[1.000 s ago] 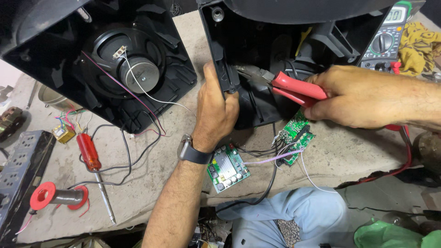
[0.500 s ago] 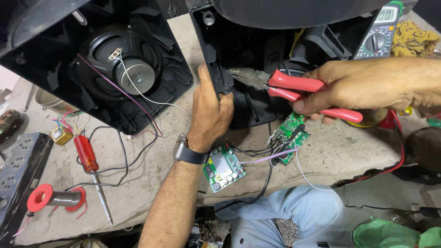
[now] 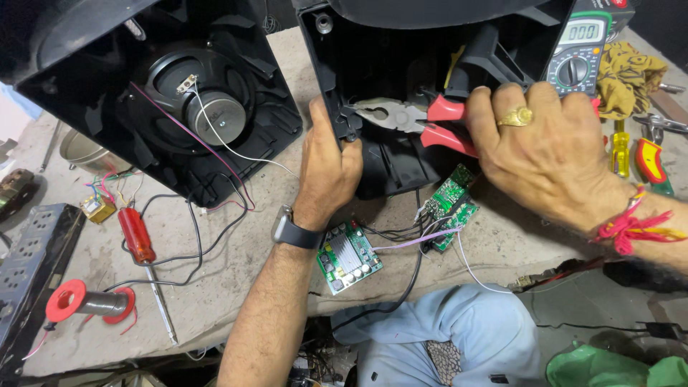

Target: The person works on the internal electronics of a speaker, using pliers to cut wires and adjusting circuit boards and capacitors inside the casing. The person also uses a multimeter to test connections.

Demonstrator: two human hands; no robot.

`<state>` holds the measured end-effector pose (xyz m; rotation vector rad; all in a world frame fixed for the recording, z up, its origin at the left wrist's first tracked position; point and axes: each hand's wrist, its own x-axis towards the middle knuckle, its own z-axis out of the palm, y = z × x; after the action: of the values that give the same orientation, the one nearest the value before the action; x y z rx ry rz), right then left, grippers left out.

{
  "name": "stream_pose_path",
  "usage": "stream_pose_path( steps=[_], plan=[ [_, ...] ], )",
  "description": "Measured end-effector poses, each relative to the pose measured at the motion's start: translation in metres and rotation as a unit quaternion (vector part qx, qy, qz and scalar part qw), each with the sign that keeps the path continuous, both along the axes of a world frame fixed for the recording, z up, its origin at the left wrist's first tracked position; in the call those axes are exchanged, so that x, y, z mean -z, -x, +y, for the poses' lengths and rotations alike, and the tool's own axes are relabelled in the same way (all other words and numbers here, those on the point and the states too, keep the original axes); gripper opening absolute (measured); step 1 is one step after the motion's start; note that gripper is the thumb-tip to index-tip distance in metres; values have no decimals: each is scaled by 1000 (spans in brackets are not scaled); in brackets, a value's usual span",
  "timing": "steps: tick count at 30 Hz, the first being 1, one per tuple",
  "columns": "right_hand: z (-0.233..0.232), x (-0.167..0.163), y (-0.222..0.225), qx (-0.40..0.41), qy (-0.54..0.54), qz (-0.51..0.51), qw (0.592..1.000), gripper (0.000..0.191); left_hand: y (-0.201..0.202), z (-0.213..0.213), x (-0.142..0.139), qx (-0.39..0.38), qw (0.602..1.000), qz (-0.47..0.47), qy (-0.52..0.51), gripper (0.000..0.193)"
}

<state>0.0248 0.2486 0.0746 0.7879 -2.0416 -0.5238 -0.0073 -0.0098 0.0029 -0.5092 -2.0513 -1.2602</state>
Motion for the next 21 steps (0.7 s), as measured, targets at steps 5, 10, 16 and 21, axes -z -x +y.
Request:
stream_pose_path(
  steps=[5, 10, 16, 21],
  plan=[
    [18, -5, -7, 108, 68, -142, 982, 35, 0, 1, -2, 5, 999, -33, -6, 42],
    [65, 2, -28, 97, 279, -511, 807, 61, -3, 0, -4, 16, 999, -41, 5, 51],
    [142, 59, -62, 45, 456, -524, 718, 57, 6, -1, 12, -12, 1000, -19, 15, 64],
    [244, 58, -66, 216, 313, -249, 891, 55, 6, -6, 33, -22, 999, -13, 40, 73]
  ],
)
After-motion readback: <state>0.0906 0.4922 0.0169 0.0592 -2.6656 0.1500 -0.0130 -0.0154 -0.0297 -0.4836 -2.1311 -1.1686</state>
